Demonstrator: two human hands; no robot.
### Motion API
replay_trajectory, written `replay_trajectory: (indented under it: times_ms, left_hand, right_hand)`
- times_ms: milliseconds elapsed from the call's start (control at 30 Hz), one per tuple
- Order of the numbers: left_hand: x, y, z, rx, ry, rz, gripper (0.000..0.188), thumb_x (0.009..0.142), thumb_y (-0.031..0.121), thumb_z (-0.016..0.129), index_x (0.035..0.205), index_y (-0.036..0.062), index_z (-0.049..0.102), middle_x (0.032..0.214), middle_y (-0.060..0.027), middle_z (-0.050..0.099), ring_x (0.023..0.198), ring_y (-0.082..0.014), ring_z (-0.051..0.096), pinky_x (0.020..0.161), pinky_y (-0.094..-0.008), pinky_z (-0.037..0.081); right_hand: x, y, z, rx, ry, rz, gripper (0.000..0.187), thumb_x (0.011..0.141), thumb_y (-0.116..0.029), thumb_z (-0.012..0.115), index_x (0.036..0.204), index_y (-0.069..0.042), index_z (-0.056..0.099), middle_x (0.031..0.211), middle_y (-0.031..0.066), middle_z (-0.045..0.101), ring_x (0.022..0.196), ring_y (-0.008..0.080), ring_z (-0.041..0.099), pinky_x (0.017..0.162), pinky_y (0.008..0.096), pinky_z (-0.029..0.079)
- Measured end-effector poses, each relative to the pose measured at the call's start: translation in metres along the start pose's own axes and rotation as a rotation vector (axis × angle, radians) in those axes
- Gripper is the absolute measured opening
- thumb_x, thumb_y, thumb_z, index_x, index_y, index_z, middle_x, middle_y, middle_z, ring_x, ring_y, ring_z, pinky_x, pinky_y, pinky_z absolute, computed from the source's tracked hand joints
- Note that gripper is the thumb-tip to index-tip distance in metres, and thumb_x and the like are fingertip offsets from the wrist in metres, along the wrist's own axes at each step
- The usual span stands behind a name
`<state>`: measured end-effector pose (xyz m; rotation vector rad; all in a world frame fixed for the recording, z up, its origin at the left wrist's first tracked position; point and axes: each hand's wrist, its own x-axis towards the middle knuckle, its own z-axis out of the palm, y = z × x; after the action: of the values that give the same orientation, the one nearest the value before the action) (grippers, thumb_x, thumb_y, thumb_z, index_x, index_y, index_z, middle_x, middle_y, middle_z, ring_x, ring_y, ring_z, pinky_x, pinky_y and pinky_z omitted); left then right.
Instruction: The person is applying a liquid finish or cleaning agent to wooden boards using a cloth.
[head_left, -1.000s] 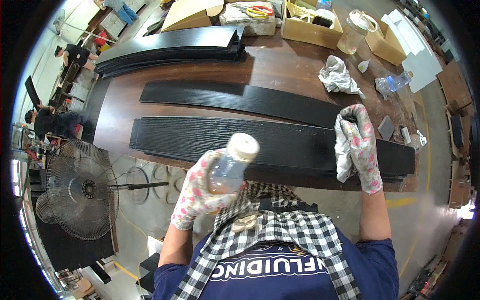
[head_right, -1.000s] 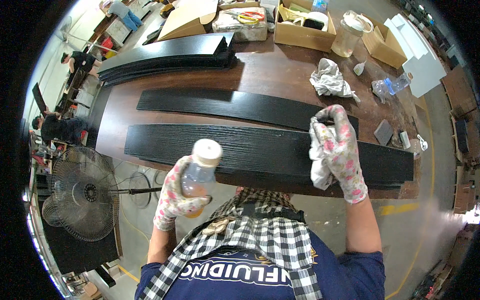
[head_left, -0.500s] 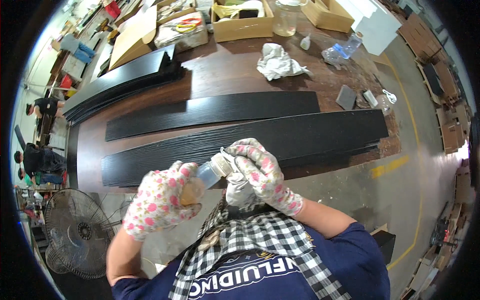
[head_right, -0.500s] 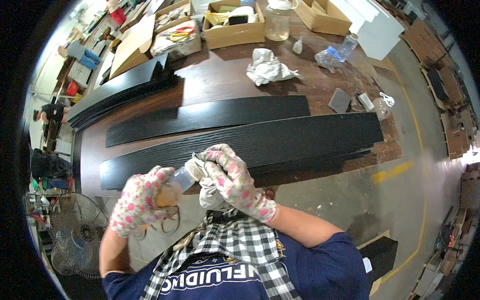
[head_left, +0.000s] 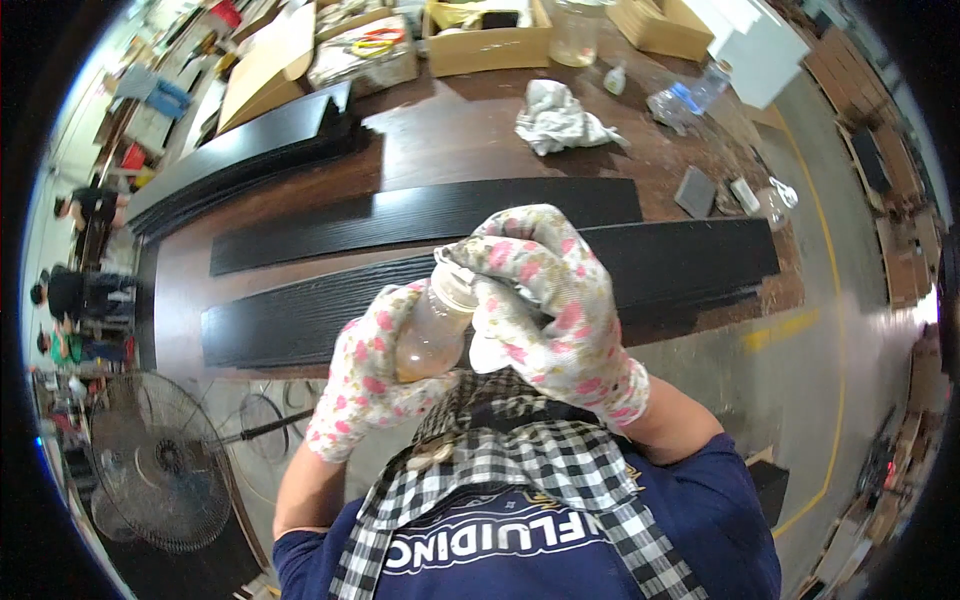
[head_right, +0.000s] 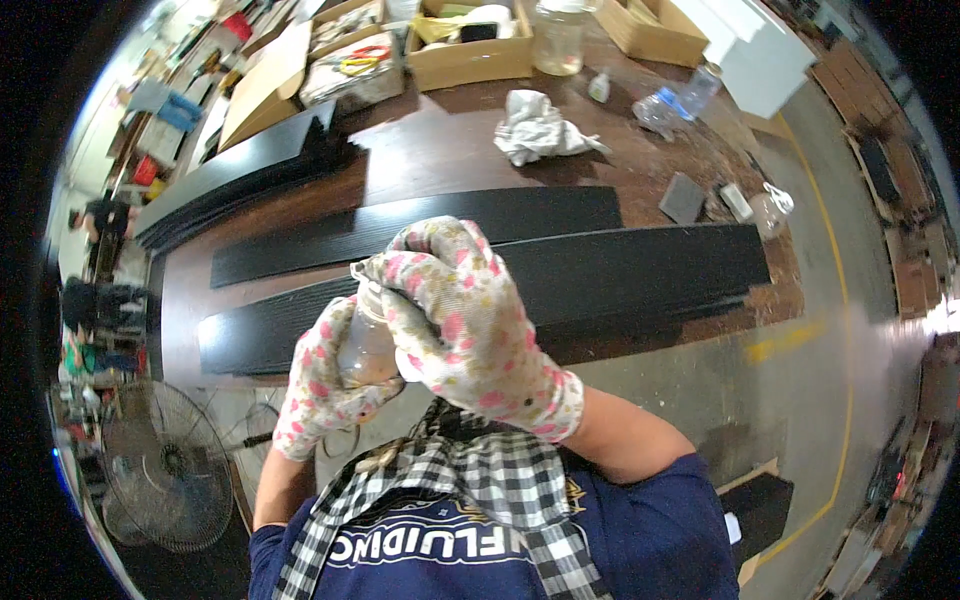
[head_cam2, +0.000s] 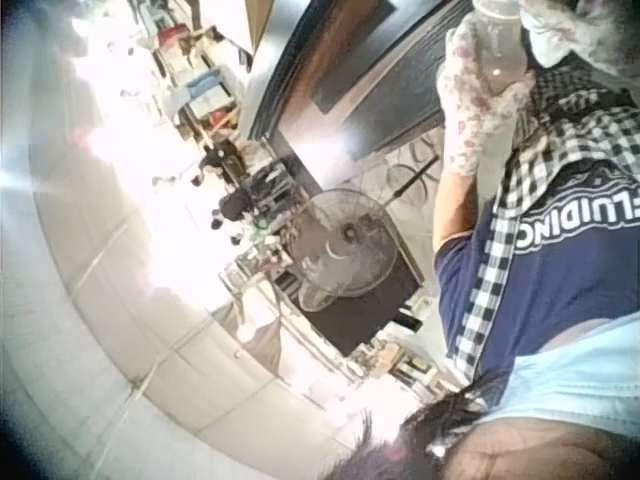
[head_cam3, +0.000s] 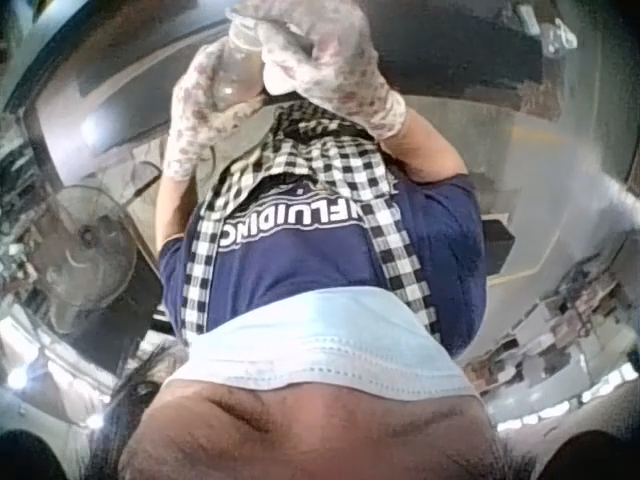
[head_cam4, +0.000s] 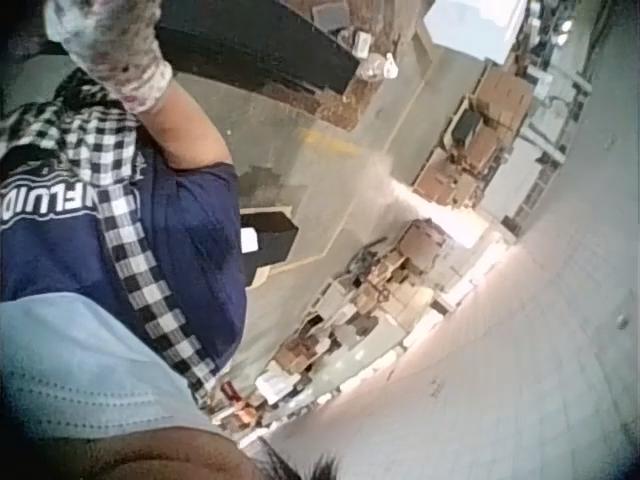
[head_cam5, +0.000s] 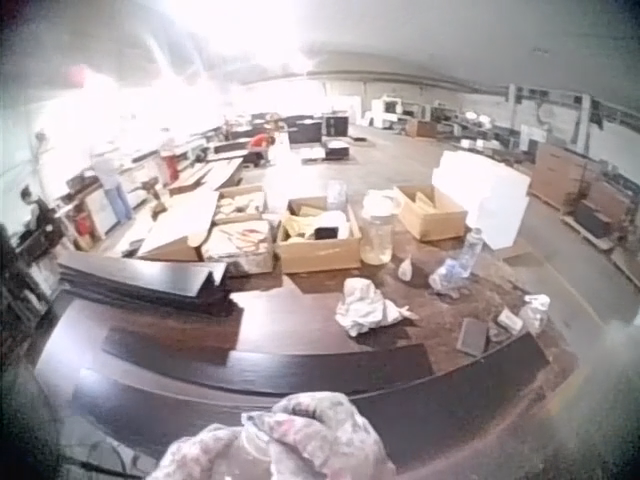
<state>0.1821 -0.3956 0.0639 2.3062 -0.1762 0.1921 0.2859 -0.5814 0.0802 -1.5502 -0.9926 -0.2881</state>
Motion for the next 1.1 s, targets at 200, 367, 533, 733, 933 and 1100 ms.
replay_trajectory:
  times_ms: [200,367,533,733,933,1100]
  left_hand:
    - [-0.065,-0.052,-0.022,-0.291,0.357,-0.360,0.088,0.063,0.038,0.084,0.130,0.0032,0.040,0.118,-0.0124,0.054,0.109,-0.0255,0.055,0.090,-0.0375,0.049]
    - [-0.040,-0.074,-0.043,-0.264,0.869,-0.097,0.088,0.068,0.023,0.084,0.136,0.0063,0.033,0.124,-0.0108,0.051,0.113,-0.0235,0.053,0.096,-0.0379,0.046]
    - [-0.057,-0.137,-0.029,-0.167,0.891,-0.261,0.087,0.063,0.020,0.086,0.132,0.0023,0.035,0.121,-0.0113,0.052,0.111,-0.0217,0.052,0.096,-0.0359,0.045]
    - [-0.063,-0.139,-0.015,-0.013,0.735,-0.342,0.074,0.062,0.027,0.086,0.122,0.0041,0.048,0.113,-0.0092,0.060,0.104,-0.0214,0.059,0.091,-0.0362,0.047]
    - [-0.069,-0.147,-0.013,0.301,0.639,-0.253,0.071,0.067,0.028,0.082,0.125,0.0046,0.048,0.118,-0.0093,0.059,0.106,-0.0221,0.059,0.091,-0.0358,0.047]
    - [-0.083,-0.163,0.001,0.434,0.539,-0.276,0.071,0.070,0.034,0.079,0.128,0.0073,0.048,0.121,-0.0076,0.058,0.110,-0.0209,0.057,0.093,-0.0345,0.047]
  right_hand:
    - [-0.011,0.029,-0.033,0.125,-0.123,0.539,0.011,0.085,0.000,0.062,0.096,0.001,0.062,0.096,0.0061,0.057,0.068,0.0096,0.060,0.055,0.0231,0.052]
    - [-0.038,0.085,-0.021,-0.443,-0.293,0.282,0.012,0.078,-0.008,0.066,0.086,0.000,0.063,0.087,0.0139,0.061,0.083,0.0293,0.060,0.075,0.0384,0.049]
    - [-0.018,0.080,0.002,-0.449,-0.493,0.218,0.011,0.078,-0.009,0.066,0.087,-0.002,0.065,0.090,0.0114,0.059,0.087,0.0292,0.058,0.079,0.0388,0.047]
    - [-0.010,0.081,0.032,-0.429,-0.511,0.178,0.012,0.076,-0.007,0.067,0.085,-0.001,0.061,0.089,0.0123,0.058,0.086,0.0301,0.057,0.076,0.0387,0.048]
    - [-0.014,0.092,0.022,-0.432,-0.496,0.259,0.012,0.076,-0.007,0.068,0.085,-0.003,0.063,0.085,0.0128,0.058,0.080,0.0301,0.059,0.073,0.0402,0.049]
    - [0.002,0.086,0.045,-0.475,-0.520,0.160,0.013,0.074,-0.004,0.067,0.085,-0.002,0.062,0.086,0.0123,0.057,0.080,0.0285,0.059,0.071,0.0391,0.048]
